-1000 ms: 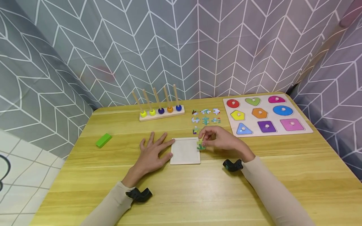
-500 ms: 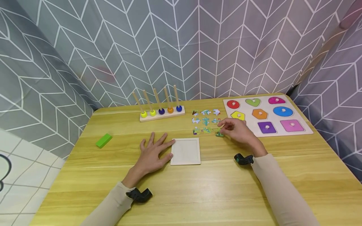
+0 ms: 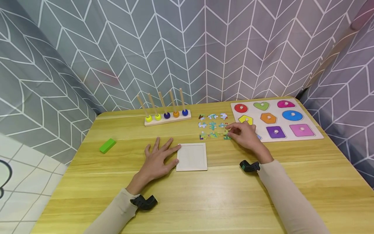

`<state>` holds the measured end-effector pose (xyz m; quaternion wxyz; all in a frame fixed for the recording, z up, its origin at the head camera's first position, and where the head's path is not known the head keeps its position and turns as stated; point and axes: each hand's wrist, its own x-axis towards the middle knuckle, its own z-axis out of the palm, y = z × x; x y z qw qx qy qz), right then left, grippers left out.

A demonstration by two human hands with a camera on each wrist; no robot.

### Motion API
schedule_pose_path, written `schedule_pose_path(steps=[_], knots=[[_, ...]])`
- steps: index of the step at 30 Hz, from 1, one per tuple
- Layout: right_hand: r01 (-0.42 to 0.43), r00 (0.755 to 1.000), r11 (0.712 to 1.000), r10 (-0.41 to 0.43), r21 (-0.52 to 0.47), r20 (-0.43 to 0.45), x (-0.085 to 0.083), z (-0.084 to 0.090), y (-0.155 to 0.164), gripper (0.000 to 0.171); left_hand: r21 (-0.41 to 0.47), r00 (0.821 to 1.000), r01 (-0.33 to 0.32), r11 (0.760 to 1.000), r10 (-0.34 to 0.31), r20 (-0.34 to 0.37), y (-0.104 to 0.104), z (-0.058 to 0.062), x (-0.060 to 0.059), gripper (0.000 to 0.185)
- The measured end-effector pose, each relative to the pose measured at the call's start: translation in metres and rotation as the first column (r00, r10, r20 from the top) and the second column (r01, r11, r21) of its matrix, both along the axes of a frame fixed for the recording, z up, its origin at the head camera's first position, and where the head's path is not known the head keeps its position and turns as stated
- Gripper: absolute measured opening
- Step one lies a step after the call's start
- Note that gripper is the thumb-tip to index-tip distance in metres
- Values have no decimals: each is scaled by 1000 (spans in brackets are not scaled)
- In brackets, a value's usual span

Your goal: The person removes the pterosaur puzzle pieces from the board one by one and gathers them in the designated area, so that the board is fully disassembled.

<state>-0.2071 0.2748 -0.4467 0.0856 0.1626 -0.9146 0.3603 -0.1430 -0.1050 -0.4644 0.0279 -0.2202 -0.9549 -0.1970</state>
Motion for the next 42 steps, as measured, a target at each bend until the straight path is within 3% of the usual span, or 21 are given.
schedule_pose_path(steps=[10,25,42], knots=[[15,998,999,-18,51,62,2,4,2,27,1,1000,0,1000,0,29,-1,0,0,54],[2,1000,992,0,123,-22,3,-1,3,25,-16,1000,5,1000,-5,22,-4,-3,-1,54],[-7,1000,996,6,91,9,4,-6,-1,28,1,1000,9,1000,-9,23,-8,-5,2,55]])
